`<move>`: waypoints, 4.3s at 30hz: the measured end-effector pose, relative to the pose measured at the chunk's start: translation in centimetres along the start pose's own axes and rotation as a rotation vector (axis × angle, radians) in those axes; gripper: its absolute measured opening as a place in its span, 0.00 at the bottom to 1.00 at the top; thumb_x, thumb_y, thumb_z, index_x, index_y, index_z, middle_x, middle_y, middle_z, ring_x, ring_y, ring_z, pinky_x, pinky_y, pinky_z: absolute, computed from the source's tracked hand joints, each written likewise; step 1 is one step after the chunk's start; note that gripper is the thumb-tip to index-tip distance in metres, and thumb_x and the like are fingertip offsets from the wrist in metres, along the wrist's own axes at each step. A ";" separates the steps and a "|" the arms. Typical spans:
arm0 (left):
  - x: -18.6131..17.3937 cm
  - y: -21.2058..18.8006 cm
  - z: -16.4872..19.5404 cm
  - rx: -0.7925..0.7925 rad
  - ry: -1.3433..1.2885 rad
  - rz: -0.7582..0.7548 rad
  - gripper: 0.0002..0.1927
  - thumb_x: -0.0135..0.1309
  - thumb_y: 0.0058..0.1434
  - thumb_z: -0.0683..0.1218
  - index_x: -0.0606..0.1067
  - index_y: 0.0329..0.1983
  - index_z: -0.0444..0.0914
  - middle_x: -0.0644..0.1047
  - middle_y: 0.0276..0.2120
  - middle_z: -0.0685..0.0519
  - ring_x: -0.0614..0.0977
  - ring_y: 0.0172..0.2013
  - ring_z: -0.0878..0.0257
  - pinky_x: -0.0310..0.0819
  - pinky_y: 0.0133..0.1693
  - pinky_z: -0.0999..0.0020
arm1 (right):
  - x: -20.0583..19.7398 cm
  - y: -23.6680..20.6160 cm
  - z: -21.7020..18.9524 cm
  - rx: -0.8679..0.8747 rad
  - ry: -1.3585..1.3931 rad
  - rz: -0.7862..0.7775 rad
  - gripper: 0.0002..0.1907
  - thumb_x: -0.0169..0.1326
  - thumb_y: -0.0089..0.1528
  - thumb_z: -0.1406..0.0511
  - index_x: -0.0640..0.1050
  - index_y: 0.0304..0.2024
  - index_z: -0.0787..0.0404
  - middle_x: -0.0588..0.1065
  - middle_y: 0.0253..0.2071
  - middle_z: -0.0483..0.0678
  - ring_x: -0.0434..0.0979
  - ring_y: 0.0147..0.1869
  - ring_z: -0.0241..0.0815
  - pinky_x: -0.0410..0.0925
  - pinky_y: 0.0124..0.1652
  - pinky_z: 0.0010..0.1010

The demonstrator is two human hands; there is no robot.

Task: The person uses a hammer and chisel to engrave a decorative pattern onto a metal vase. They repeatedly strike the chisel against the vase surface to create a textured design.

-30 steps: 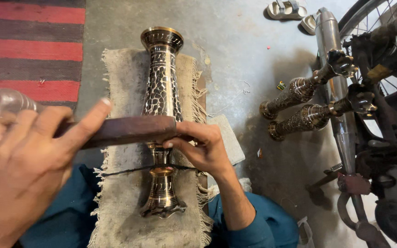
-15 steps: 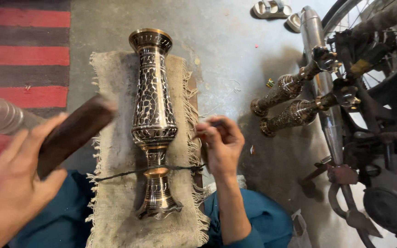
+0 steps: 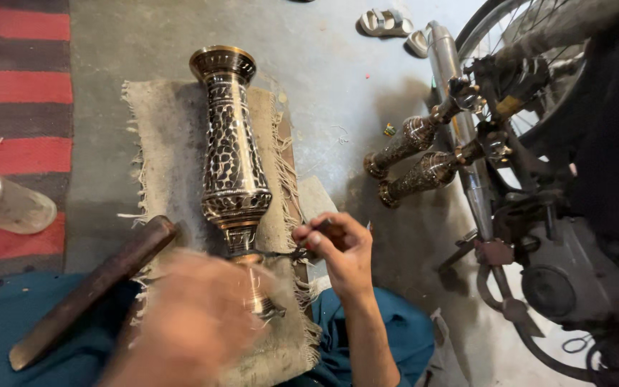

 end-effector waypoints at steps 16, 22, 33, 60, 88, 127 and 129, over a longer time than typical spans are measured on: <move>1.2 -0.9 1.4 0.248 -0.261 0.253 0.13 0.58 0.59 0.44 0.77 0.48 0.41 0.76 0.45 0.52 0.78 0.50 0.57 0.68 0.64 0.50 | 11.7 4.9 -6.6 -0.038 -0.402 -0.461 0.12 0.61 0.63 0.77 0.80 0.50 0.70 0.82 0.44 0.52 0.84 0.51 0.39 0.79 0.52 0.31; -0.4 -2.9 -0.3 0.089 -0.265 0.345 0.17 0.60 0.56 0.44 0.78 0.50 0.42 0.75 0.47 0.53 0.77 0.51 0.55 0.70 0.61 0.50 | 16.9 6.1 -6.7 -0.075 -0.797 -0.665 0.15 0.63 0.63 0.71 0.81 0.53 0.63 0.84 0.45 0.48 0.85 0.48 0.34 0.80 0.47 0.26; -4.0 -14.1 -15.3 -1.166 -0.299 -0.461 0.24 0.62 0.57 0.52 0.75 0.57 0.44 0.82 0.33 0.44 0.85 0.38 0.46 0.78 0.41 0.52 | 20.6 6.1 -6.8 -0.211 -1.145 -0.747 0.14 0.64 0.62 0.66 0.80 0.50 0.62 0.83 0.39 0.52 0.86 0.38 0.42 0.77 0.39 0.32; -6.1 -9.3 -9.6 -0.967 -0.445 0.248 0.43 0.59 0.51 0.38 0.60 0.72 0.44 0.78 0.52 0.38 0.82 0.48 0.43 0.76 0.44 0.54 | 21.7 5.5 -6.9 -0.297 -1.169 -0.794 0.14 0.62 0.64 0.67 0.79 0.51 0.62 0.82 0.40 0.53 0.87 0.42 0.43 0.77 0.41 0.32; -6.8 -7.7 -9.6 -0.730 -0.131 0.310 0.43 0.61 0.52 0.39 0.63 0.73 0.47 0.75 0.54 0.44 0.79 0.52 0.44 0.75 0.50 0.49 | 20.5 5.7 -6.7 -0.294 -1.127 -0.770 0.13 0.63 0.63 0.66 0.80 0.51 0.60 0.83 0.40 0.50 0.87 0.39 0.38 0.78 0.39 0.29; -8.8 -3.9 -7.8 -0.668 0.032 0.256 0.42 0.59 0.52 0.39 0.62 0.73 0.48 0.75 0.49 0.47 0.78 0.48 0.47 0.73 0.49 0.52 | 16.4 6.3 -6.5 -0.183 -0.892 -0.683 0.14 0.62 0.63 0.71 0.80 0.52 0.62 0.84 0.41 0.46 0.86 0.42 0.32 0.79 0.42 0.23; -8.8 -3.6 -7.6 -0.650 0.063 0.256 0.43 0.59 0.51 0.39 0.63 0.72 0.47 0.75 0.48 0.49 0.78 0.47 0.48 0.73 0.49 0.53 | 16.2 6.4 -6.5 -0.187 -0.900 -0.654 0.14 0.64 0.62 0.70 0.81 0.51 0.63 0.84 0.40 0.46 0.85 0.41 0.31 0.79 0.40 0.23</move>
Point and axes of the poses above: each hand's wrist, its own y-axis towards the middle knuckle, its own x-axis out of the palm, z = x × y, the point moved 4 cm from there along y, towards the middle knuckle
